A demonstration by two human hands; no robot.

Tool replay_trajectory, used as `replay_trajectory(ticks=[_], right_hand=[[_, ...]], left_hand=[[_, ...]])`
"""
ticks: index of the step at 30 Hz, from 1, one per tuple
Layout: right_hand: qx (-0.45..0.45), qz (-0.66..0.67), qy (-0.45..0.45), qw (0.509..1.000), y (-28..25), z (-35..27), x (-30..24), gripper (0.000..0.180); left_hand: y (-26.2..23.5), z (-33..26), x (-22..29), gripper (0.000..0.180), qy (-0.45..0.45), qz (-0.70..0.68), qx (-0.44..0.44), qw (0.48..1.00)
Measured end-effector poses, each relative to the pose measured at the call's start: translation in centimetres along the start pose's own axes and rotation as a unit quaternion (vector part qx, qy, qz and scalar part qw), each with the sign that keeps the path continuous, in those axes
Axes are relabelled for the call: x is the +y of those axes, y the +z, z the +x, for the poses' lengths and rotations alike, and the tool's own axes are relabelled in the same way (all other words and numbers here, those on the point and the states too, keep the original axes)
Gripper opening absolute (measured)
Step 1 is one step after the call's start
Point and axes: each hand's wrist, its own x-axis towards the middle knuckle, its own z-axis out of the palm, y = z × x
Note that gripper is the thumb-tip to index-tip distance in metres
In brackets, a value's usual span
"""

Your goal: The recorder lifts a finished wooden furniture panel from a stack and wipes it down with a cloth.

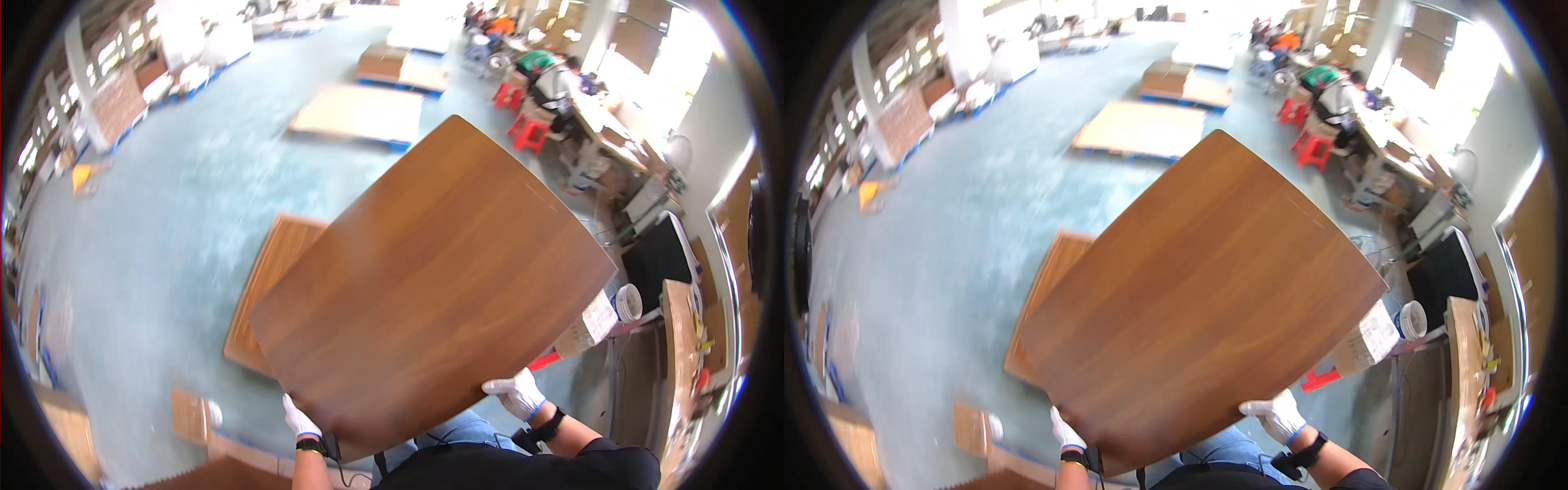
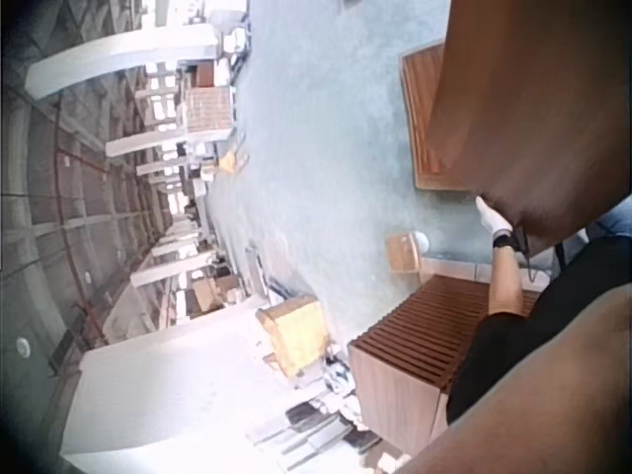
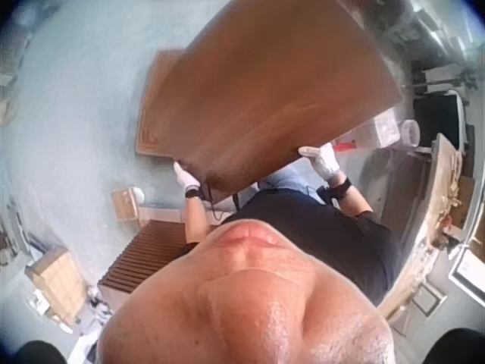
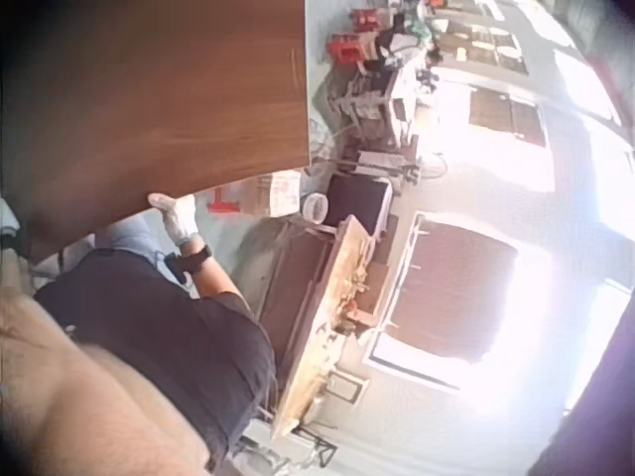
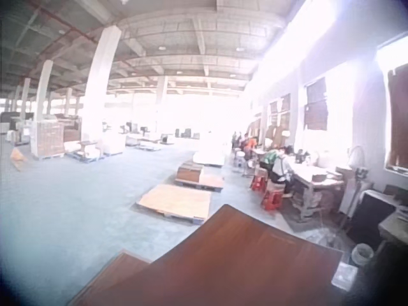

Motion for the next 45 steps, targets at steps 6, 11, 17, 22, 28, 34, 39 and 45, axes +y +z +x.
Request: replay_trajectory(ticks=[6,11,17,22,28,34,39,45], right_hand=[[0.076,0.171,-0.067,0.980,-5.2,-10.2,-1.5,0.056],[0.062,0.307,-0.127,0.941,-7.6,-13.9,0.2,0.049],[0.067,0.434,-0.136,0.888,-18.5,-17.1,6.0,0.047],[0.163,0.324,-0.159,0.918,-28.4,-24.3,5.6,0.010],[0.253,0.423,-0.206,0.845,-38.8,-30.9,9.8,0.013],[0.338,0.514,-0.214,0.759,-44.1,-37.2,11.9,0.015],[0.372,0.568,-0.246,0.692,-47.6,-38.1,14.5,0.016],[0.418,0.597,-0.295,0.618,-55.6,-36.9,17.7,0.034]], left_hand=[[6.5,-4.2,1.8,0.062,0.004,-0.027,-0.153,0.988],[10.6,-9.2,4.5,0.066,0.056,0.005,-0.232,0.971],[15.5,-16.8,0.7,0.069,0.062,0.099,-0.321,0.940],[18.4,-23.1,-9.1,0.073,0.066,0.166,-0.371,0.911],[26.6,-34.0,-21.1,0.067,0.021,0.263,-0.461,0.847],[33.1,-46.6,-29.7,0.056,-0.079,0.331,-0.531,0.776],[40.5,-52.6,-37.6,0.054,-0.080,0.347,-0.616,0.703],[48.8,-62.8,-48.8,0.051,-0.065,0.417,-0.648,0.635]])
